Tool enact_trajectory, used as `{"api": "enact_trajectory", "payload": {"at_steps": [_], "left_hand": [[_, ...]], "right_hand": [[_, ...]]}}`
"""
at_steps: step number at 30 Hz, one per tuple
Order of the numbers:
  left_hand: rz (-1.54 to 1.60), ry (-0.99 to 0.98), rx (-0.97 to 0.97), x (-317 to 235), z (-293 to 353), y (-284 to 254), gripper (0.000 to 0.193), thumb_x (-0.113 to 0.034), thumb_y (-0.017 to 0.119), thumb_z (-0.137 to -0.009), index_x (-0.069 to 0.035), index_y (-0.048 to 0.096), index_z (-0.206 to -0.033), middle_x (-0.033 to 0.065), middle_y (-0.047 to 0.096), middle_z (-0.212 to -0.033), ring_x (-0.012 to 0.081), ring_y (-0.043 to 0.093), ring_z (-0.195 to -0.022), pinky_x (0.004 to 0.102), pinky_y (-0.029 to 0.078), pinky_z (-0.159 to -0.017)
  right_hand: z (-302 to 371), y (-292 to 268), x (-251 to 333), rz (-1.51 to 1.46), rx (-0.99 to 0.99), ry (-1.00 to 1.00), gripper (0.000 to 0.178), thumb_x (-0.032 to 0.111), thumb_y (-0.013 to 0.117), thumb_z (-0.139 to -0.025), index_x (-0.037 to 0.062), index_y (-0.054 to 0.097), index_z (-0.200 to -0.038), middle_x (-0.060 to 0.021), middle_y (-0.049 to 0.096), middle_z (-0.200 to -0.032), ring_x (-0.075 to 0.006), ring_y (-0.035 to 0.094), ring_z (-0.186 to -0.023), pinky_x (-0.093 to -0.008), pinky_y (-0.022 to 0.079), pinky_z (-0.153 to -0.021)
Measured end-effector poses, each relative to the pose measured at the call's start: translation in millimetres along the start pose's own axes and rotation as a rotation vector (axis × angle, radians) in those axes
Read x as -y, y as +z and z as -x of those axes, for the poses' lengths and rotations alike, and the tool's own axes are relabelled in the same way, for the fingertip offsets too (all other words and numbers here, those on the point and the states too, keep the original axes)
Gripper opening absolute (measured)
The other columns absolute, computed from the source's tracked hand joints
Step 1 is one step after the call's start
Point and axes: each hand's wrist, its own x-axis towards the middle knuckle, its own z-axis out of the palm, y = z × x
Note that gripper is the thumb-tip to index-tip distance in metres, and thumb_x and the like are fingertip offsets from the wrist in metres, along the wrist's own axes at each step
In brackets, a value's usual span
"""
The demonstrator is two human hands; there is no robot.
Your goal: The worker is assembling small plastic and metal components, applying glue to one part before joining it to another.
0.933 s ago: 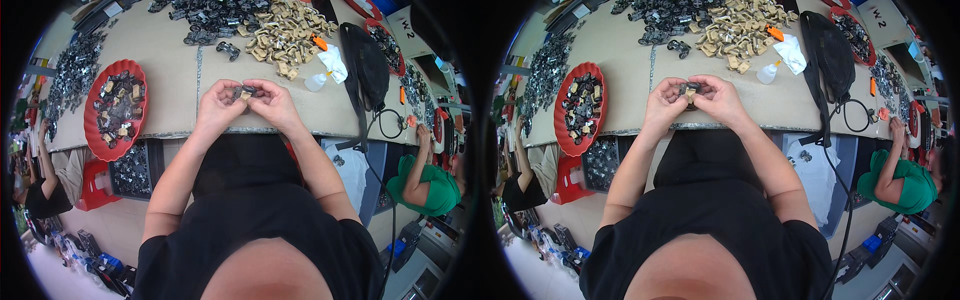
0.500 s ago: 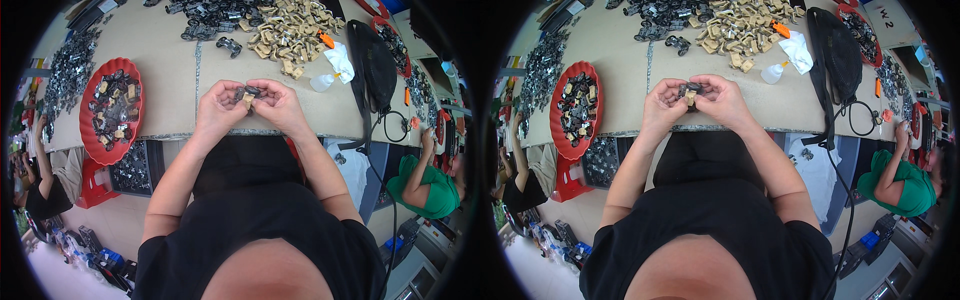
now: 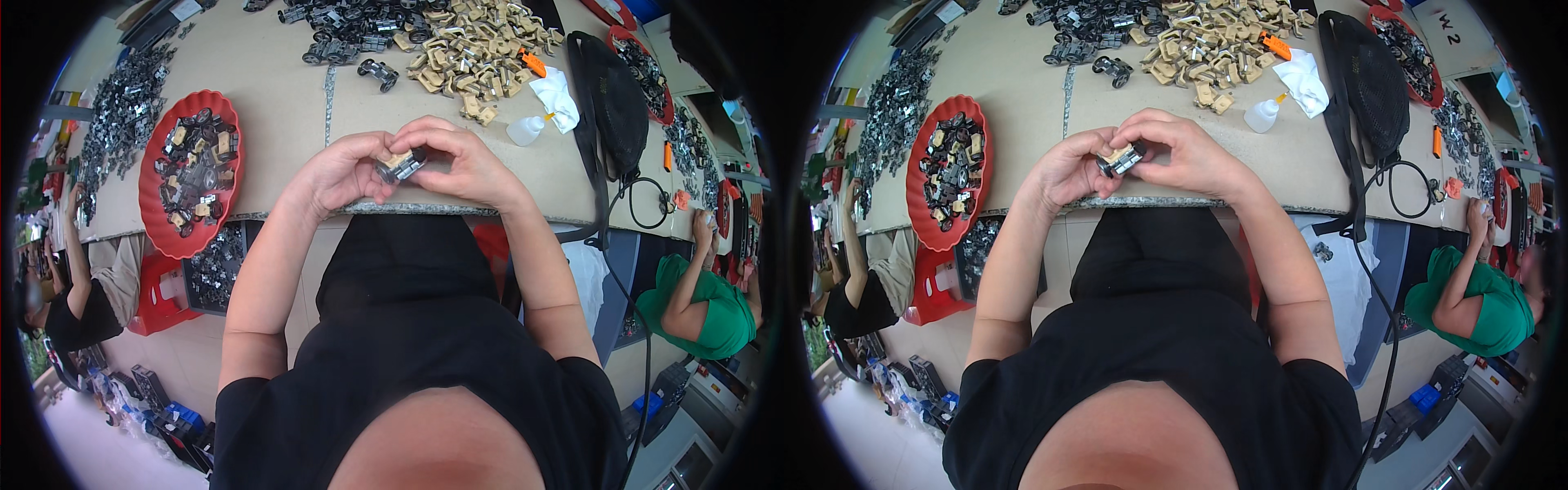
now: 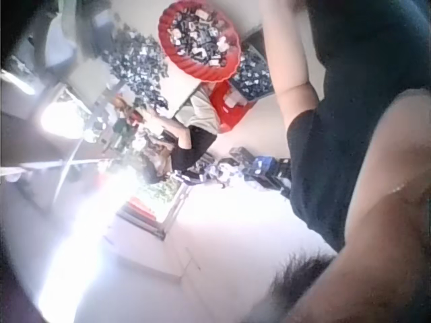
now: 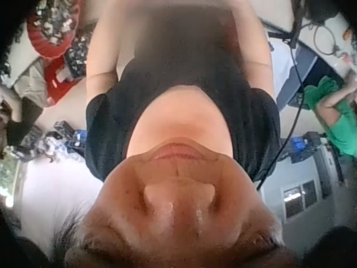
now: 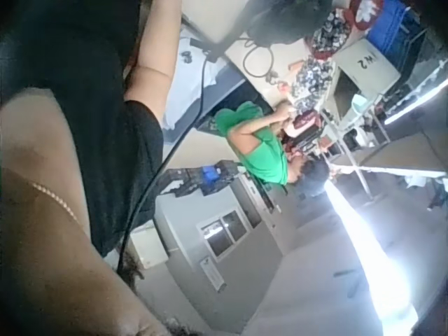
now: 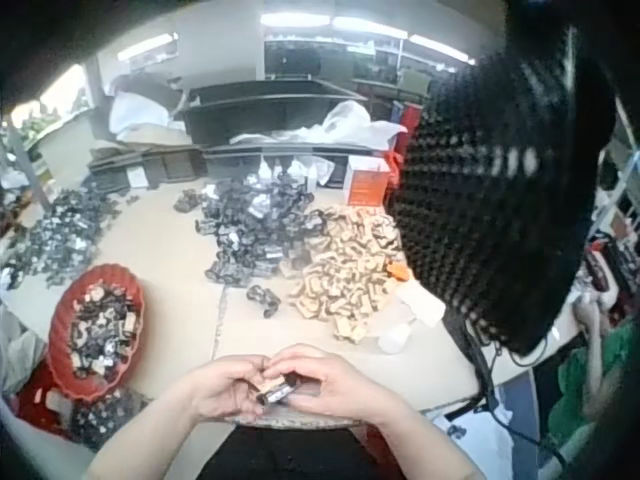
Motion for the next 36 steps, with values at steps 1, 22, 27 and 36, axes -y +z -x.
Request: {"api": "enact_trajectory", "payload": {"at_steps": [1, 22, 27, 36], "left_hand": [[0.058, -0.030, 0.082, 1.0, -1.9, -7.8, 0.024, -0.010, 0.051, -0.080, 0.000, 0.050, -0.100, 0.0122, 0.059, -0.080, 0.0178, 0.060, -0.056, 0.0296, 0.052, -0.047], [-1.223, 0.661, -0.294, 8.8, 4.1, 6.6, 0.025, 0.004, 0.066, -0.067, -0.001, 0.058, -0.090, 0.0044, 0.057, -0.086, 0.0086, 0.054, -0.070, 0.0205, 0.045, -0.058], [-1.151, 0.678, -0.284, 9.2, 2.9, 2.0, 0.024, 0.003, 0.067, -0.068, -0.001, 0.060, -0.090, 0.0041, 0.057, -0.085, 0.0087, 0.053, -0.067, 0.0214, 0.045, -0.057], [-1.012, 0.632, -0.269, 6.9, 3.5, 1.2, 0.021, 0.003, 0.065, -0.070, 0.000, 0.060, -0.090, 0.0035, 0.057, -0.085, 0.0072, 0.056, -0.073, 0.0197, 0.047, -0.062]], "right_hand": [[-0.9, -0.6, 1.7, -0.006, 0.007, 0.070, 0.040, -0.004, 0.064, -0.069, 0.0032, 0.055, -0.108, -0.0019, 0.055, -0.095, -0.0075, 0.052, -0.084, -0.0219, 0.046, -0.073], [5.8, 4.0, -15.3, -0.174, -0.084, 0.337, 0.024, 0.002, 0.069, -0.070, 0.0036, 0.057, -0.090, 0.0045, 0.052, -0.082, -0.0006, 0.042, -0.062, -0.0155, 0.035, -0.053], [4.4, 8.1, -17.5, -0.111, -0.111, 0.283, 0.022, 0.003, 0.069, -0.070, 0.0027, 0.058, -0.089, 0.0030, 0.052, -0.081, -0.0015, 0.044, -0.062, -0.0162, 0.037, -0.054], [2.7, 11.7, -14.4, -0.071, -0.138, 0.281, 0.023, 0.006, 0.070, -0.070, 0.0014, 0.059, -0.089, 0.0017, 0.052, -0.080, -0.0015, 0.047, -0.062, -0.0162, 0.038, -0.053]]}}
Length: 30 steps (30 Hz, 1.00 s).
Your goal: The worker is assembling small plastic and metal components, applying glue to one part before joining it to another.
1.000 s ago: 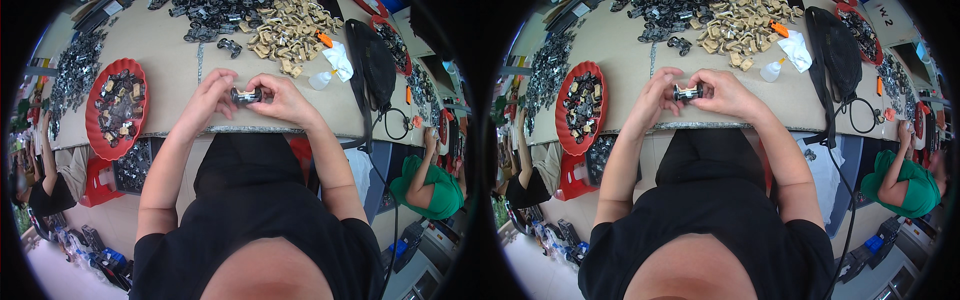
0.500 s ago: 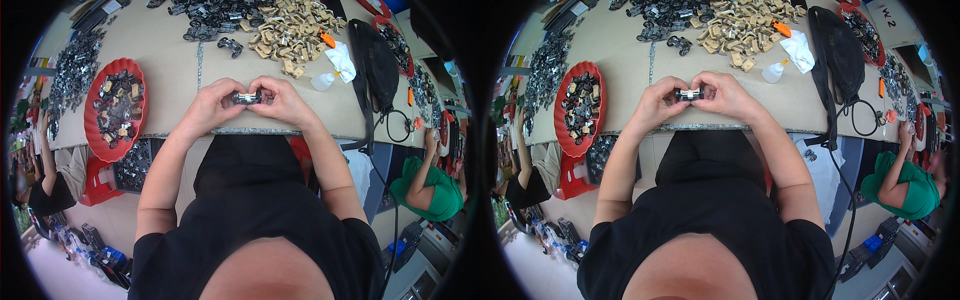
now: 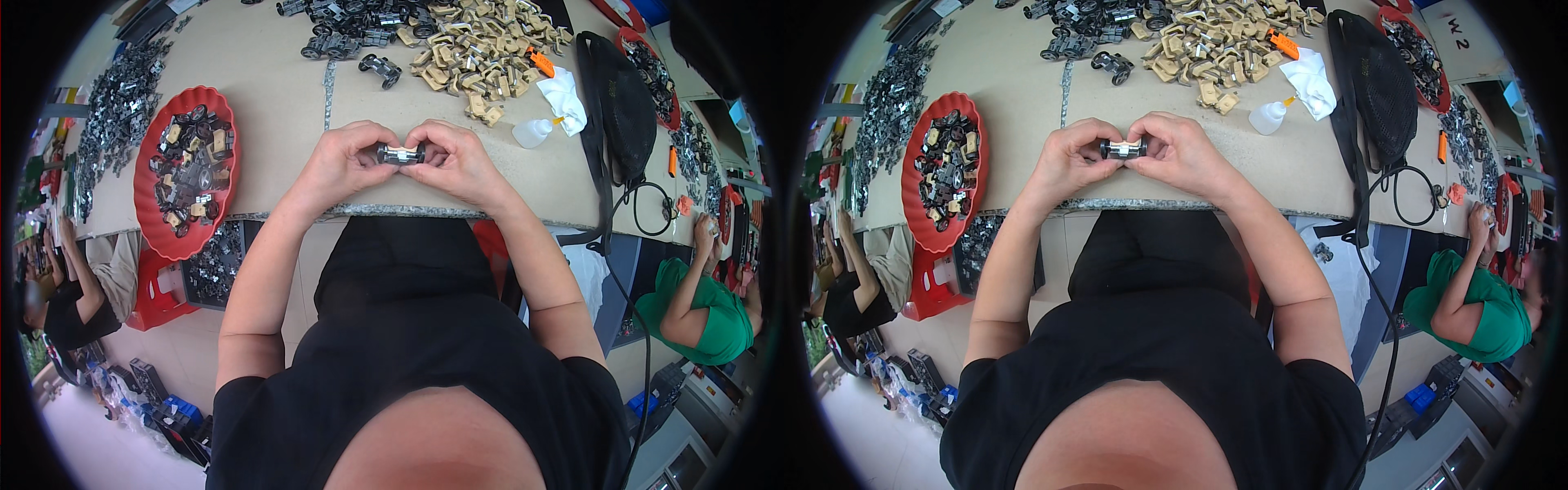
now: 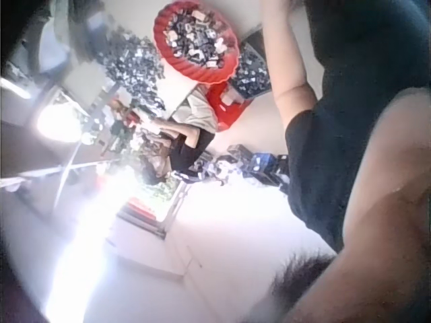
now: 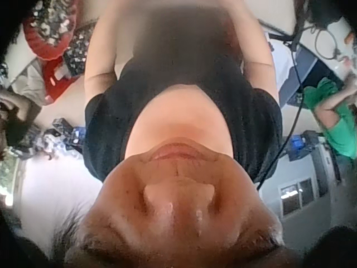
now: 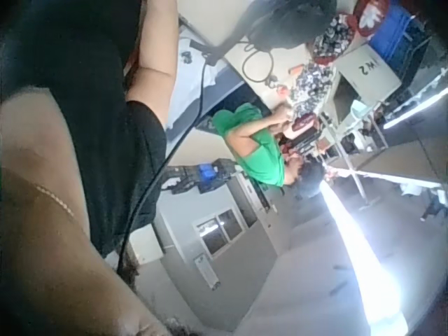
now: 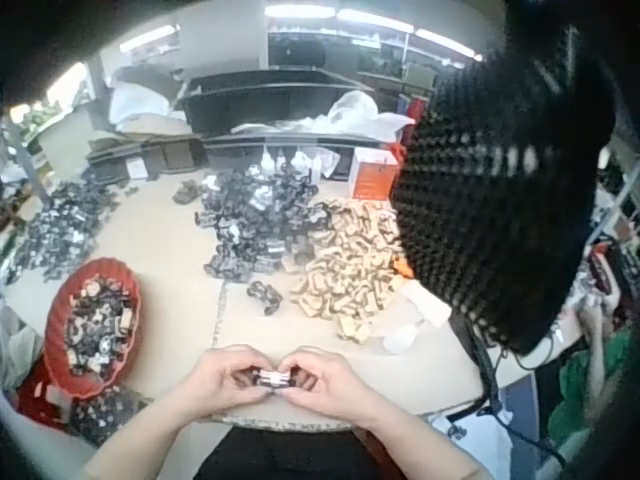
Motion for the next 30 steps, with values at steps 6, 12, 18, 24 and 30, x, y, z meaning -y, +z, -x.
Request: {"api": "enact_trajectory", "payload": {"at_steps": [6, 12, 18, 24, 30], "left_hand": [[0.043, -0.033, 0.005, 3.1, -1.5, -1.3, 0.022, 0.003, 0.065, -0.071, 0.000, 0.060, -0.091, 0.0038, 0.057, -0.087, 0.0068, 0.056, -0.076, 0.0189, 0.048, -0.063], [-0.009, 0.012, -0.066, 10.5, -0.5, 1.7, 0.021, 0.006, 0.062, -0.072, 0.001, 0.058, -0.092, 0.0054, 0.058, -0.094, 0.0077, 0.056, -0.076, 0.0184, 0.047, -0.061], [-0.493, 0.321, -0.226, 1.4, 2.4, 15.4, 0.027, 0.008, 0.060, -0.069, -0.005, 0.059, -0.092, 0.0091, 0.057, -0.096, 0.0212, 0.059, -0.079, 0.0290, 0.049, -0.065], [-0.486, 0.354, -0.260, -1.8, 2.2, 23.1, 0.032, 0.009, 0.058, -0.068, -0.006, 0.058, -0.096, 0.0099, 0.056, -0.097, 0.0238, 0.060, -0.080, 0.0303, 0.050, -0.068], [0.262, -0.026, -0.308, -1.7, 3.2, 33.3, 0.032, 0.009, 0.052, -0.077, 0.000, 0.050, -0.108, 0.0071, 0.056, -0.097, 0.0095, 0.055, -0.080, 0.0207, 0.047, -0.070]], "right_hand": [[-0.2, -1.2, -0.5, -0.020, 0.009, 0.077, 0.024, 0.007, 0.069, -0.071, 0.0006, 0.058, -0.092, 0.0006, 0.053, -0.082, -0.0003, 0.047, -0.061, -0.0150, 0.038, -0.053], [-1.3, -1.6, 4.8, -0.425, -0.062, 0.238, 0.034, 0.006, 0.063, -0.078, -0.0018, 0.051, -0.109, -0.0042, 0.057, -0.083, -0.0080, 0.060, -0.069, -0.0182, 0.048, -0.057], [-8.6, -13.4, 7.1, -0.444, 0.041, 0.411, 0.034, 0.005, 0.055, -0.084, -0.0036, 0.046, -0.115, -0.0087, 0.058, -0.086, -0.0146, 0.063, -0.073, -0.0213, 0.052, -0.058], [-9.8, -12.1, 2.1, -0.470, -0.011, 0.361, 0.032, 0.001, 0.056, -0.080, -0.0030, 0.047, -0.111, -0.0090, 0.057, -0.092, -0.0112, 0.061, -0.071, -0.0212, 0.053, -0.063], [-10.8, -6.7, 0.0, -0.471, -0.055, 0.313, 0.032, -0.003, 0.055, -0.079, -0.0023, 0.046, -0.109, -0.0073, 0.056, -0.094, -0.0088, 0.059, -0.074, -0.0218, 0.053, -0.067]]}}
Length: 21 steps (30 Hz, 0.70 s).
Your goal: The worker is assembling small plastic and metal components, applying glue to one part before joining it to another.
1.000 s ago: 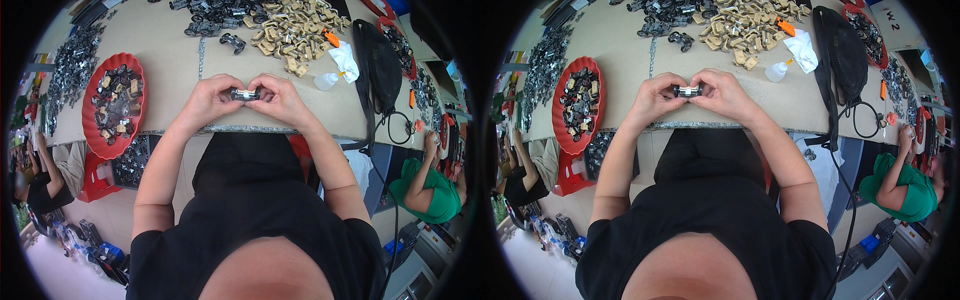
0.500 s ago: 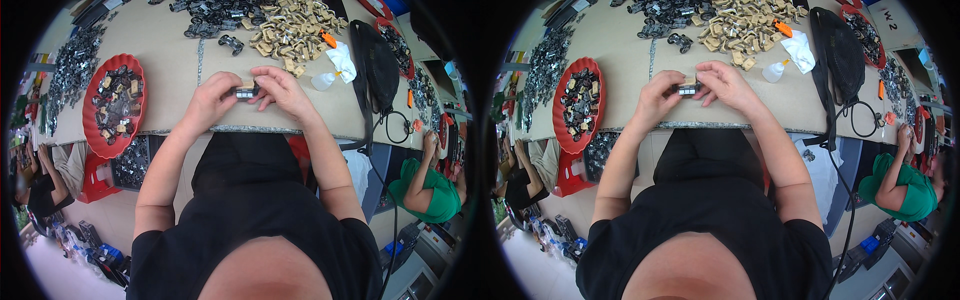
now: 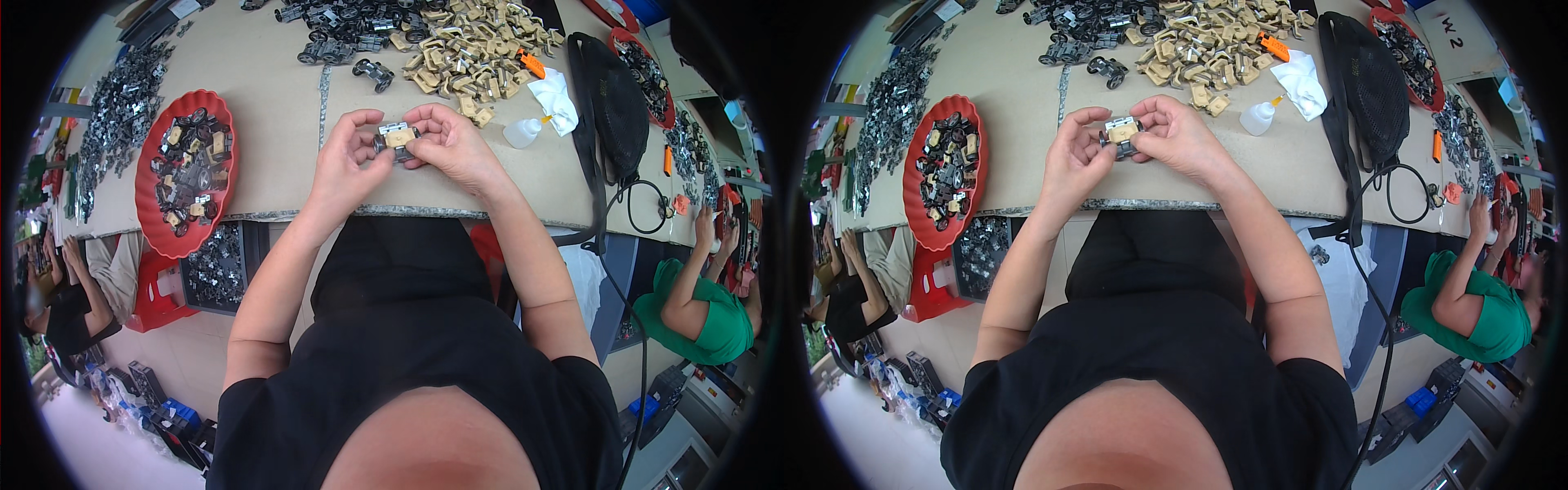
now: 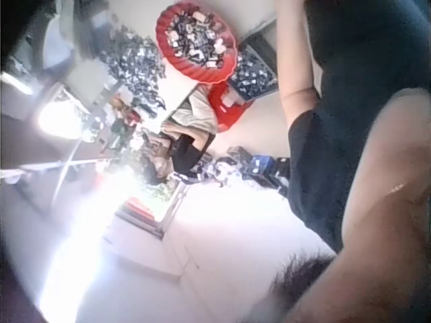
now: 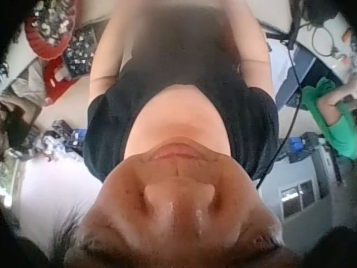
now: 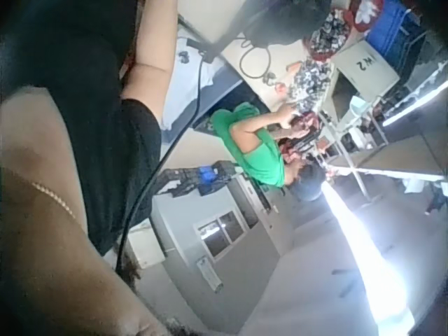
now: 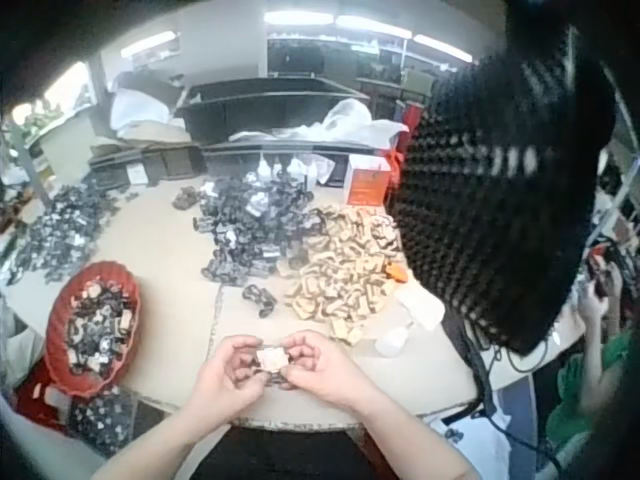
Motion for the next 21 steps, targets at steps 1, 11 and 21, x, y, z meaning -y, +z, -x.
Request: {"api": "enact_trajectory", "payload": {"at_steps": [1, 11, 21], "left_hand": [[0.076, -0.130, -0.009, 0.2, -0.4, 0.6, 0.032, 0.009, 0.051, -0.079, 0.001, 0.049, -0.109, 0.0068, 0.055, -0.097, 0.0082, 0.055, -0.080, 0.0196, 0.046, -0.070], [0.097, -0.064, -0.053, 10.2, -1.5, 5.1, 0.026, 0.009, 0.052, -0.078, 0.006, 0.052, -0.104, 0.0068, 0.048, -0.103, 0.0108, 0.056, -0.092, 0.0215, 0.048, -0.079], [0.008, 0.028, -0.026, 11.1, -0.3, 3.6, 0.029, 0.012, 0.051, -0.077, 0.006, 0.051, -0.106, 0.0048, 0.045, -0.106, 0.0122, 0.054, -0.097, 0.0222, 0.046, -0.081]], "right_hand": [[0.2, 0.4, -1.0, 0.022, 0.005, -0.015, 0.032, -0.003, 0.055, -0.078, -0.0023, 0.046, -0.109, -0.0075, 0.056, -0.095, -0.0088, 0.058, -0.076, -0.0221, 0.053, -0.067], [-0.3, 1.6, -3.6, 0.060, 0.010, -0.064, 0.034, -0.003, 0.054, -0.077, -0.0032, 0.045, -0.110, -0.0085, 0.057, -0.096, -0.0091, 0.058, -0.080, -0.0237, 0.052, -0.071], [0.1, 3.9, -0.8, 0.032, 0.001, -0.051, 0.036, -0.003, 0.056, -0.075, -0.0030, 0.045, -0.110, -0.0077, 0.057, -0.094, -0.0087, 0.058, -0.079, -0.0238, 0.052, -0.072]]}}
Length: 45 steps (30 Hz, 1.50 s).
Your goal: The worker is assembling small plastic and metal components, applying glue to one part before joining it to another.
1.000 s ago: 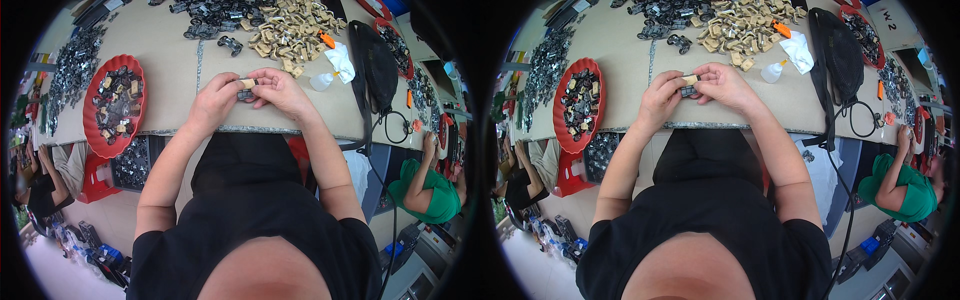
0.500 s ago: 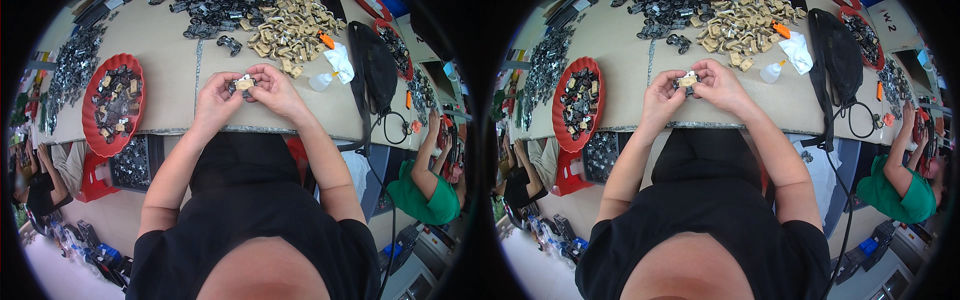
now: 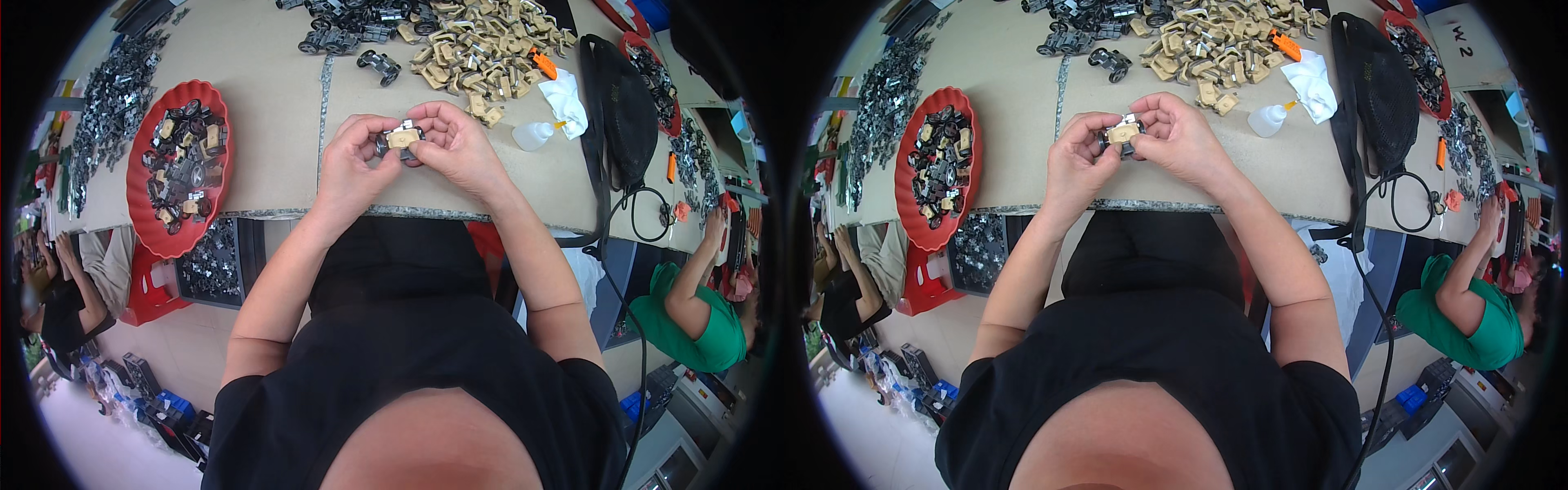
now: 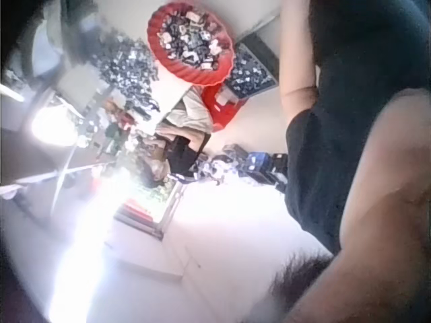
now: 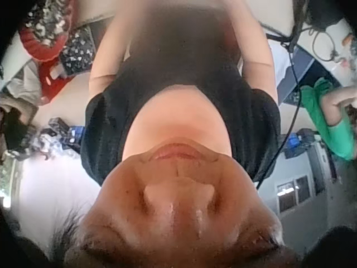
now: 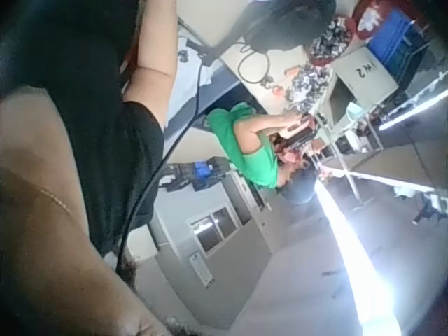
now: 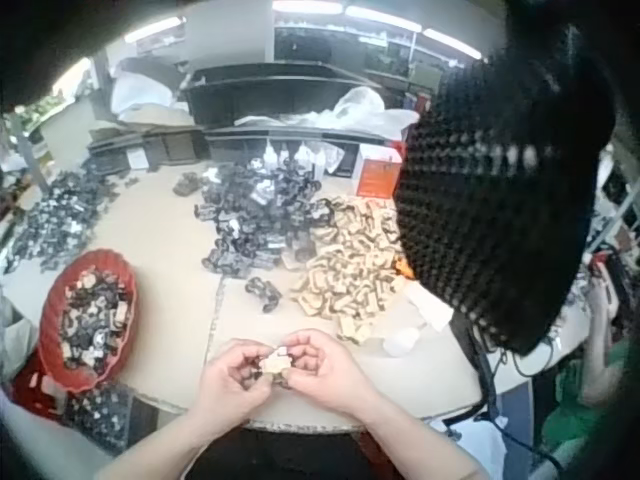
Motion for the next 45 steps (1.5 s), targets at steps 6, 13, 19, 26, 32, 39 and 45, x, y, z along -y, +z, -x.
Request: {"api": "enact_trajectory", "payload": {"at_steps": [6, 13, 19, 26, 32, 39, 45], "left_hand": [[-0.082, 0.003, 0.018, -1.4, 1.5, -1.1, 0.031, 0.012, 0.051, -0.076, 0.006, 0.051, -0.107, 0.0054, 0.044, -0.107, 0.0137, 0.054, -0.099, 0.0234, 0.046, -0.084], [0.060, -0.170, -0.078, -1.7, -0.7, 3.1, 0.023, 0.003, 0.050, -0.084, 0.007, 0.052, -0.106, 0.0068, 0.054, -0.099, 0.0119, 0.058, -0.085, 0.0236, 0.049, -0.075], [0.155, -0.336, 0.065, -13.9, -15.3, -7.0, 0.032, -0.022, 0.046, -0.093, 0.006, 0.054, -0.106, 0.0085, 0.059, -0.092, 0.0077, 0.052, -0.066, 0.0216, 0.048, -0.057], [0.147, -0.309, 0.048, -11.5, -11.4, -5.3, 0.037, -0.028, 0.047, -0.093, 0.005, 0.055, -0.105, 0.0081, 0.059, -0.091, 0.0076, 0.051, -0.066, 0.0221, 0.048, -0.058], [0.154, -0.316, 0.043, -16.4, -8.2, -5.0, 0.037, -0.029, 0.048, -0.092, 0.005, 0.055, -0.105, 0.0080, 0.058, -0.091, 0.0083, 0.051, -0.066, 0.0221, 0.048, -0.059], [-0.132, -0.052, -0.244, -37.3, 9.5, -39.4, 0.024, -0.014, 0.054, -0.089, 0.003, 0.056, -0.105, 0.0078, 0.060, -0.090, 0.0093, 0.056, -0.075, 0.0218, 0.048, -0.063], [-0.416, 0.317, -0.779, -71.2, 41.2, -141.1, 0.020, -0.007, 0.052, -0.088, 0.001, 0.057, -0.107, 0.0086, 0.061, -0.097, 0.0116, 0.059, -0.083, 0.0236, 0.048, -0.072]], "right_hand": [[-0.1, 1.4, 0.9, 0.038, -0.033, 0.003, 0.038, -0.004, 0.057, -0.073, -0.0035, 0.045, -0.110, -0.0068, 0.057, -0.092, -0.0086, 0.058, -0.078, -0.0241, 0.052, -0.072], [-2.4, 1.1, -4.4, 0.001, -0.039, -0.044, 0.038, 0.002, 0.056, -0.080, -0.0036, 0.044, -0.115, -0.0085, 0.057, -0.090, -0.0116, 0.059, -0.077, -0.0245, 0.052, -0.069], [-1.6, -4.8, -4.2, -0.117, -0.011, -0.052, 0.035, 0.016, 0.050, -0.090, -0.0025, 0.044, -0.120, -0.0115, 0.058, -0.088, -0.0150, 0.060, -0.074, -0.0252, 0.052, -0.068], [0.2, -2.1, -5.1, -0.074, -0.023, -0.058, 0.034, 0.015, 0.049, -0.091, -0.0032, 0.044, -0.118, -0.0125, 0.058, -0.089, -0.0152, 0.060, -0.073, -0.0255, 0.052, -0.067], [1.3, -2.9, -6.3, -0.070, -0.021, -0.048, 0.033, 0.015, 0.049, -0.090, -0.0038, 0.045, -0.117, -0.0121, 0.059, -0.088, -0.0144, 0.060, -0.073, -0.0253, 0.052, -0.066], [7.7, -4.3, -5.0, -0.010, -0.002, -0.065, 0.030, 0.014, 0.049, -0.090, -0.0038, 0.047, -0.114, -0.0105, 0.059, -0.086, -0.0135, 0.059, -0.073, -0.0242, 0.051, -0.067], [45.0, -7.9, 0.8, 0.074, -0.114, -0.116, 0.026, 0.009, 0.052, -0.088, -0.0025, 0.051, -0.110, -0.0070, 0.058, -0.085, -0.0093, 0.058, -0.070, -0.0211, 0.049, -0.062]]}}
